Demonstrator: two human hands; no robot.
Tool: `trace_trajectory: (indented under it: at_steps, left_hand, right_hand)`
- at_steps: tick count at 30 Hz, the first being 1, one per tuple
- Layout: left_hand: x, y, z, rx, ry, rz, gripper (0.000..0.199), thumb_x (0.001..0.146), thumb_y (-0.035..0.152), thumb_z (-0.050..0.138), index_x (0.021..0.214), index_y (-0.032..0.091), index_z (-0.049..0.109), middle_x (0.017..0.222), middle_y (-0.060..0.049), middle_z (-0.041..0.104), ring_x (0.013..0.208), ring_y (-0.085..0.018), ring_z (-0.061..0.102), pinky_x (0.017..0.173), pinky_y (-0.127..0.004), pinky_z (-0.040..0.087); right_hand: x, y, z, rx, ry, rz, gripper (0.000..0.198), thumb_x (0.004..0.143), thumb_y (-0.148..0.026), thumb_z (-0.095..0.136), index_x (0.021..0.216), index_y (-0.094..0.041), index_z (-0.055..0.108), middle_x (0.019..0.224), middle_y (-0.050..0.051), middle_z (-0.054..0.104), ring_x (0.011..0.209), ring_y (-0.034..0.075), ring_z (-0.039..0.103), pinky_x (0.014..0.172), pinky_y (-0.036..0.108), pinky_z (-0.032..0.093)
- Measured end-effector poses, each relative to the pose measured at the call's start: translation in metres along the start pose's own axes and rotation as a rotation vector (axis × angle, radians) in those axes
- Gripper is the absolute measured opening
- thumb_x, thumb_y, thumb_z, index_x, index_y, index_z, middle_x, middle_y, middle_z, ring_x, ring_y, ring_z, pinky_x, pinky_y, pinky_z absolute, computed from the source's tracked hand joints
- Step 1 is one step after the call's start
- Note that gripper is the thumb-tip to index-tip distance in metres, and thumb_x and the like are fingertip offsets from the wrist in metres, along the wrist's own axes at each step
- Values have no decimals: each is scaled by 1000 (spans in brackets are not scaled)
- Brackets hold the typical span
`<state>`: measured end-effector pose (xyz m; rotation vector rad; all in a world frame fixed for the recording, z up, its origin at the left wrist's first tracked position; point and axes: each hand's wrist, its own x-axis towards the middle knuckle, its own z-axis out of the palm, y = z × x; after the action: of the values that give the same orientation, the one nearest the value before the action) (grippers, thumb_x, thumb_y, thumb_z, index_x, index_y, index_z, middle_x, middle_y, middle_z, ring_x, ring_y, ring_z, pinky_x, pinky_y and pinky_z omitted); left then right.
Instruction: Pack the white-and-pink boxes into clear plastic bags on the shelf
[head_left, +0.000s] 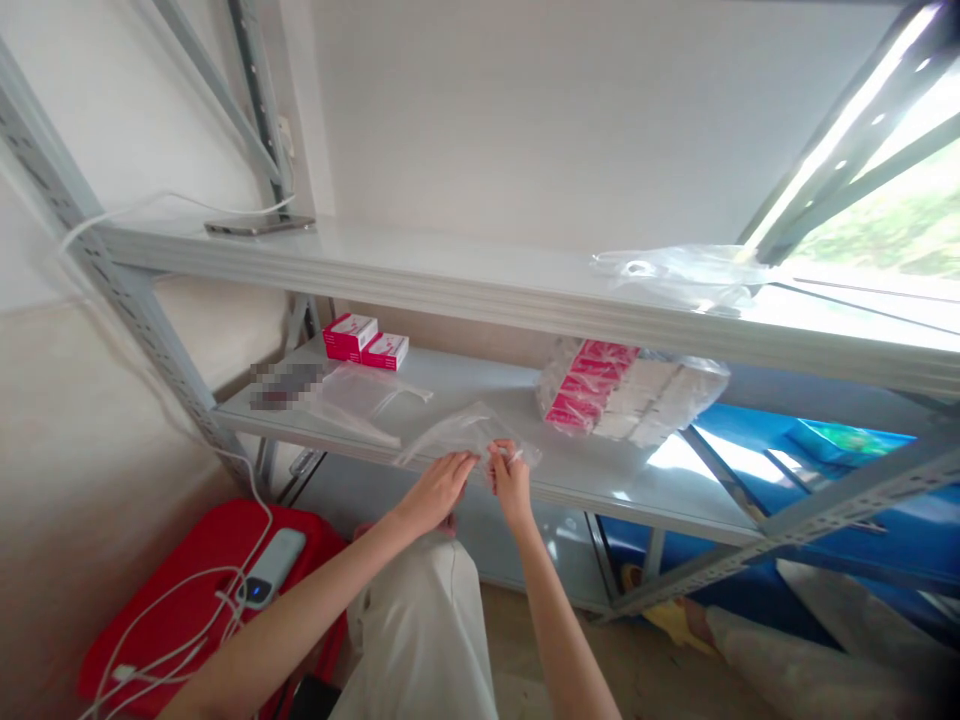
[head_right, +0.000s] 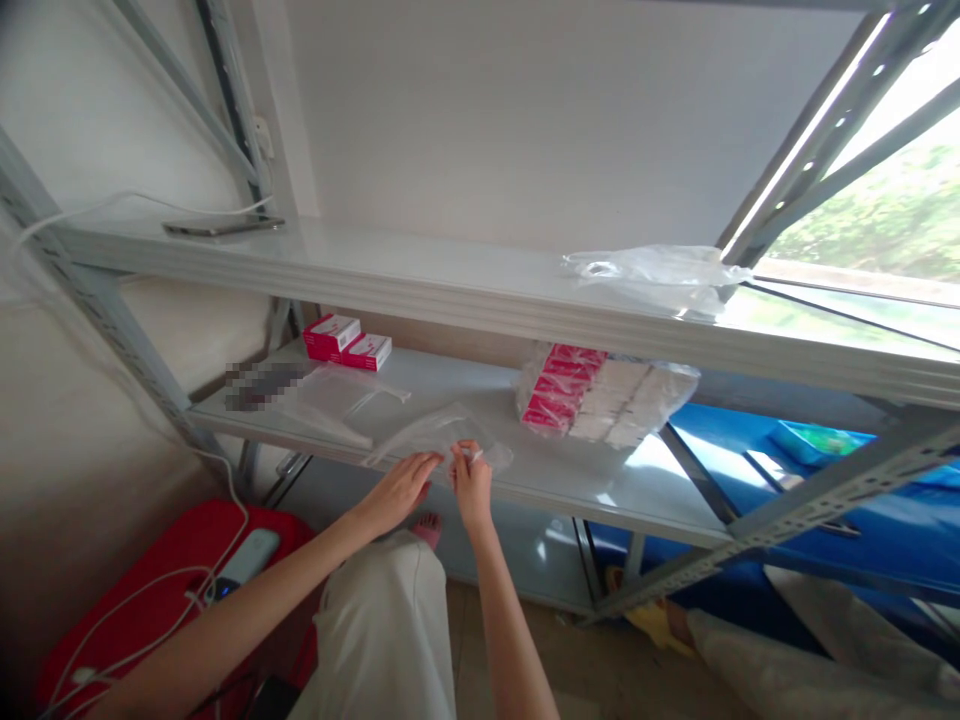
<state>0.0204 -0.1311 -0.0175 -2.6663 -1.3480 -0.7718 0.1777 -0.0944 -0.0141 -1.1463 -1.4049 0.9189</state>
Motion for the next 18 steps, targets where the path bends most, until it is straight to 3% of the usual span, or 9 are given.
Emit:
trace_trajectory:
  at_steps: [3, 6, 8, 10, 12, 14, 18]
  left_hand:
    - [8, -4, 13, -153, -56, -87, 42, 92, 12, 32, 133, 14, 41, 117, -11, 61, 109, -20, 56, 95, -37, 45]
    - [16, -11, 23, -212, -122, -161, 42, 91, 9, 29, 129, 16, 46, 118, -10, 63, 106, -19, 59, 93, -36, 46]
    - [22, -14, 29, -135, -163, -220, 42, 92, 9, 29, 131, 13, 44, 121, -13, 61, 106, -20, 60, 91, -37, 48]
    - [30, -15, 34, 18, -175, -236, 38, 94, 14, 33, 130, 12, 44, 124, -17, 59, 107, -23, 60, 89, -39, 49]
    - [39, -16, 38, 120, -166, -167, 32, 93, 19, 41, 123, 15, 50, 127, -16, 56, 113, -25, 57, 92, -41, 47]
    - [47, -19, 41, 159, -163, -10, 30, 91, 19, 47, 120, 16, 53, 133, -15, 52, 122, -25, 50, 100, -40, 41]
    - [64, -28, 45, 201, -209, 257, 42, 88, 6, 40, 129, 13, 48, 136, -14, 50, 129, -21, 43, 106, -31, 35]
  right_hand:
    - [-3, -1, 2, 62, 40, -9, 35, 86, -55, 42, 86, -20, 45, 48, -10, 40, 38, 7, 35, 38, 18, 28]
    - [-3, -1, 2, 79, 175, -27, 38, 86, -58, 39, 85, -20, 43, 49, -10, 40, 41, 7, 36, 42, 18, 28]
    - [-3, -2, 2, 109, 233, -30, 41, 86, -61, 39, 83, -20, 42, 50, -10, 39, 43, 7, 36, 43, 18, 28]
    - [-5, -5, 3, 183, 207, -18, 43, 84, -64, 40, 81, -21, 40, 49, -10, 36, 42, 7, 33, 42, 19, 27]
    - [-7, -10, 4, 273, 125, 10, 44, 81, -66, 43, 81, -23, 37, 49, -11, 32, 40, 6, 28, 40, 18, 23]
    - [-10, -14, 3, 345, 37, 34, 46, 78, -68, 47, 82, -23, 36, 48, -12, 30, 39, 6, 23, 38, 18, 20]
    - [-15, -17, -3, 457, -76, 83, 46, 76, -66, 53, 86, -25, 36, 46, -14, 26, 38, 6, 17, 37, 17, 16]
